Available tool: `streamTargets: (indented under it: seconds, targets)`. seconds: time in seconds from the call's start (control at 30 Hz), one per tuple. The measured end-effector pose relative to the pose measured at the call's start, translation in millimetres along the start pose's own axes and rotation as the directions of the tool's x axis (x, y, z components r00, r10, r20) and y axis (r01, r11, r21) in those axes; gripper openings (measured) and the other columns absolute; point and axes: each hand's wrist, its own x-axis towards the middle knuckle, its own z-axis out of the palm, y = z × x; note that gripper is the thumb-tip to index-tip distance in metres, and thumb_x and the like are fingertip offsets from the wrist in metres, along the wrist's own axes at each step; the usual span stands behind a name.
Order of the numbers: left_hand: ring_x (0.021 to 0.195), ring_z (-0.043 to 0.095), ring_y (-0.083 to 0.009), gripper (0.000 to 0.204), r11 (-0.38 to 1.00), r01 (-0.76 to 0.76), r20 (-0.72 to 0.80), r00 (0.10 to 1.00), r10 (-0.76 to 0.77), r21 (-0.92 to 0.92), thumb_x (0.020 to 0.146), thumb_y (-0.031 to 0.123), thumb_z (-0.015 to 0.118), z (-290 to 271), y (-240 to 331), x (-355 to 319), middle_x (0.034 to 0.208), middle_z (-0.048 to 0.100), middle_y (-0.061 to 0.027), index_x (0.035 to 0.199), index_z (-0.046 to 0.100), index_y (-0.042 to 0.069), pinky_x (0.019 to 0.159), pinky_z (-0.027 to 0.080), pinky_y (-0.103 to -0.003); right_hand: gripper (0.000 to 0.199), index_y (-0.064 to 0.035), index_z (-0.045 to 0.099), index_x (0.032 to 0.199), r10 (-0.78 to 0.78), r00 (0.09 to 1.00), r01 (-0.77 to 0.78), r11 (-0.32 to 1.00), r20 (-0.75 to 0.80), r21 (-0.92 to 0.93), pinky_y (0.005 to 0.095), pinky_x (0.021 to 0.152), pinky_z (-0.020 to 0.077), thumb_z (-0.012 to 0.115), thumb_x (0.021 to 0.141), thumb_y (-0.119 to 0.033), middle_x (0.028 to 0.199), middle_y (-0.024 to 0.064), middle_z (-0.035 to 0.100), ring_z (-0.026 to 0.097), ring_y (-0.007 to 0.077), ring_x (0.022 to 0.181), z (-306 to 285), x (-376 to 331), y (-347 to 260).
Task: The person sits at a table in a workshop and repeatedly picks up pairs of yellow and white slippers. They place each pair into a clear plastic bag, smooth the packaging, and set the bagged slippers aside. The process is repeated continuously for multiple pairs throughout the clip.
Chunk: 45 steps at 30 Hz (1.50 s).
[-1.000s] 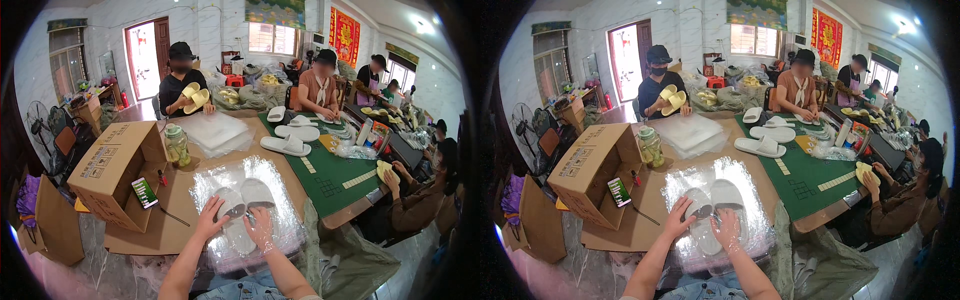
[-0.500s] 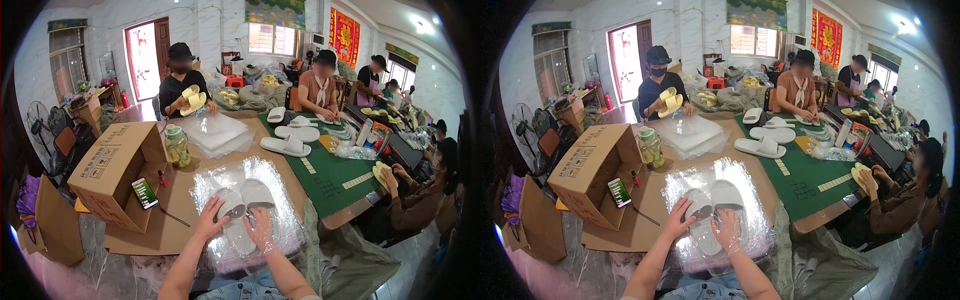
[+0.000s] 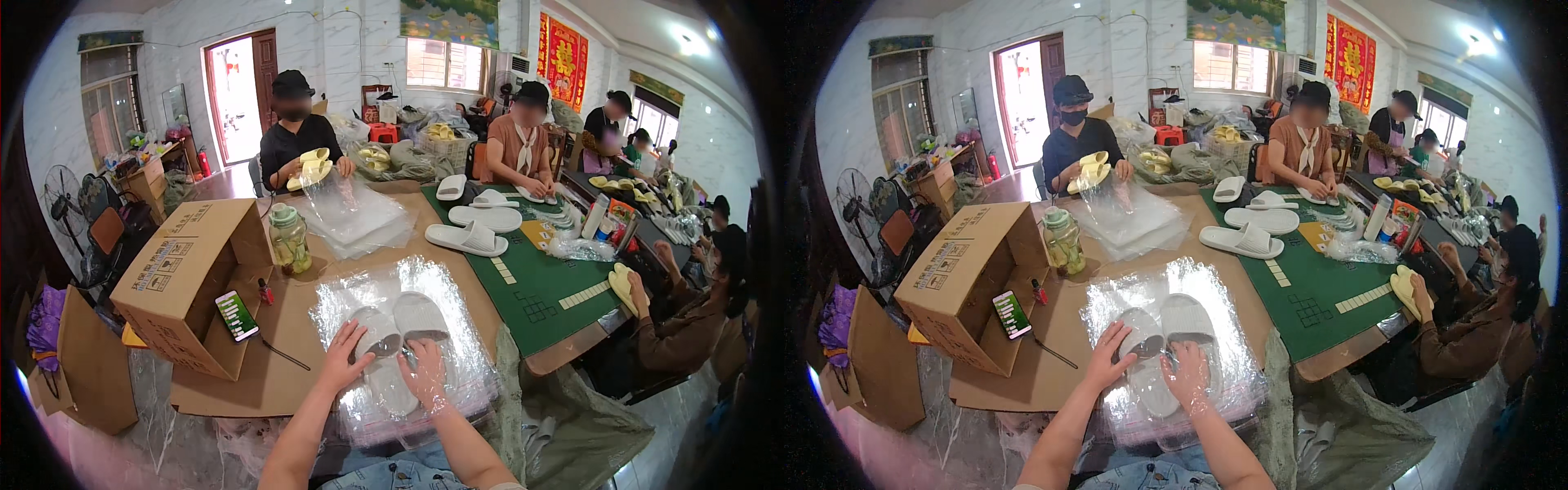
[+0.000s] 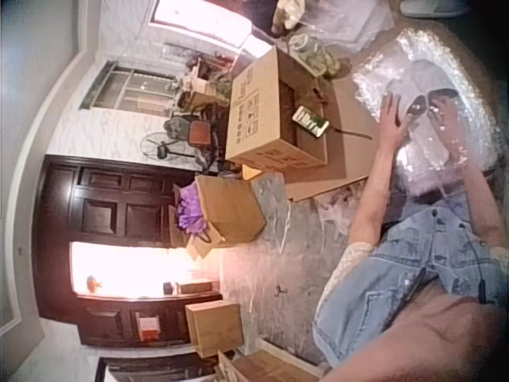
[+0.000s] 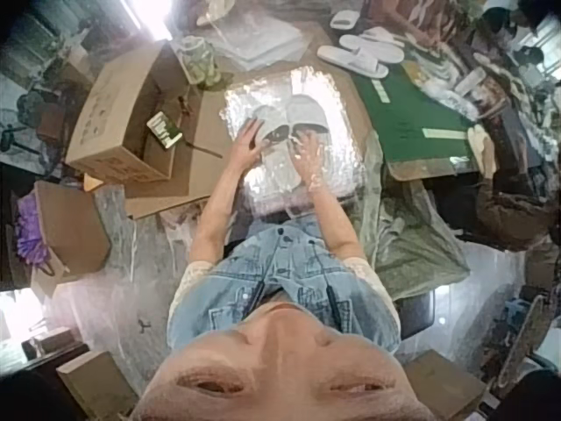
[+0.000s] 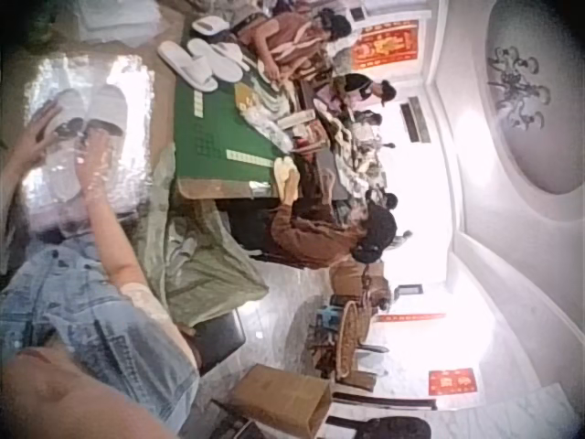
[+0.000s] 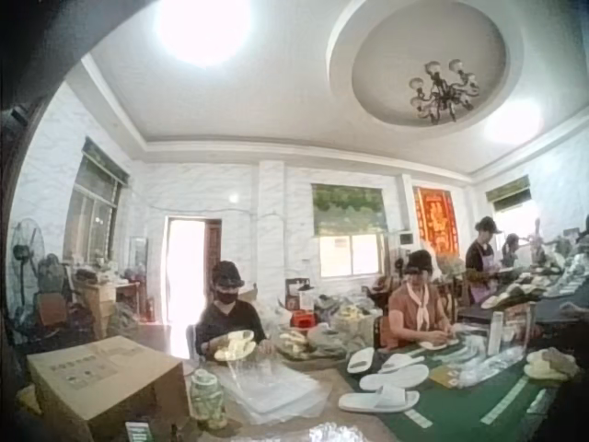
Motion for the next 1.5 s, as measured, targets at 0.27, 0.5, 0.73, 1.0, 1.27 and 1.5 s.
streamTargets:
  seconds: [0.27,0.5,0.73,1.0,1.27,1.5]
  targets:
    - [0.148,0.034,-0.0376,0.066,1.000,-0.005,-0.006,1.000,0.005,0.009,0.087,0.039,0.075,1.3,-0.7,-1.1,0.158,0.042,-0.0137,0.145,0.055,0.015,0.120,0.032,-0.047,0.040,-0.0047,0.064,0.121,0.010,1.000,-0.011,1.000,0.012,0.017,0.0471,0.094,0.0476,0.074,0.087,-0.023,0.118,0.0178,0.058,0.056,0.0375,0.110,-2.4,0.6,-1.6]
    - [0.147,0.035,-0.0378,0.066,1.000,-0.011,-0.009,1.000,0.011,-0.001,0.087,0.038,0.075,2.7,-3.0,-0.9,0.158,0.042,-0.0137,0.145,0.055,0.015,0.119,0.032,-0.047,0.039,-0.0052,0.064,0.121,0.003,1.000,-0.002,0.999,-0.021,0.033,0.0473,0.094,0.0473,0.074,0.087,-0.023,0.117,0.0168,0.058,0.057,0.0371,0.110,-1.3,-0.2,-2.0]
    - [0.147,0.035,-0.0375,0.066,1.000,-0.016,-0.012,1.000,0.016,-0.001,0.087,0.038,0.075,3.8,-4.9,-1.0,0.158,0.042,-0.0135,0.145,0.055,0.014,0.119,0.032,-0.047,0.040,-0.0050,0.064,0.121,-0.005,1.000,0.005,1.000,-0.016,0.011,0.0474,0.094,0.0472,0.073,0.087,-0.023,0.118,0.0172,0.058,0.056,0.0373,0.110,1.1,-0.7,1.2]
    - [0.147,0.035,-0.0372,0.066,1.000,0.002,-0.002,1.000,-0.002,-0.001,0.087,0.039,0.075,1.6,-0.8,-0.5,0.158,0.042,-0.0135,0.144,0.055,0.014,0.119,0.032,-0.047,0.039,-0.0045,0.064,0.122,-0.001,1.000,0.001,1.000,0.004,0.014,0.0486,0.094,0.0466,0.071,0.089,-0.025,0.117,0.0185,0.058,0.056,0.0387,0.109,-2.8,0.4,-1.6]
    - [0.148,0.034,-0.0371,0.066,1.000,0.000,-0.002,1.000,0.000,0.000,0.087,0.040,0.074,2.3,-2.4,-0.8,0.157,0.043,-0.0131,0.145,0.055,0.015,0.119,0.032,-0.047,0.039,-0.0045,0.064,0.121,-0.003,1.000,0.003,1.000,-0.006,0.027,0.0479,0.094,0.0472,0.072,0.088,-0.025,0.117,0.0177,0.058,0.056,0.0380,0.110,-2.7,0.9,-1.8]
    - [0.148,0.034,-0.0367,0.065,1.000,0.002,0.000,1.000,-0.002,0.001,0.088,0.039,0.075,0.5,0.1,-0.1,0.157,0.043,-0.0130,0.145,0.055,0.016,0.120,0.031,-0.047,0.039,-0.0049,0.065,0.121,0.004,1.000,-0.004,1.000,0.002,0.000,0.0478,0.094,0.0475,0.072,0.088,-0.025,0.118,0.0166,0.058,0.056,0.0373,0.111,-1.0,0.8,0.5]
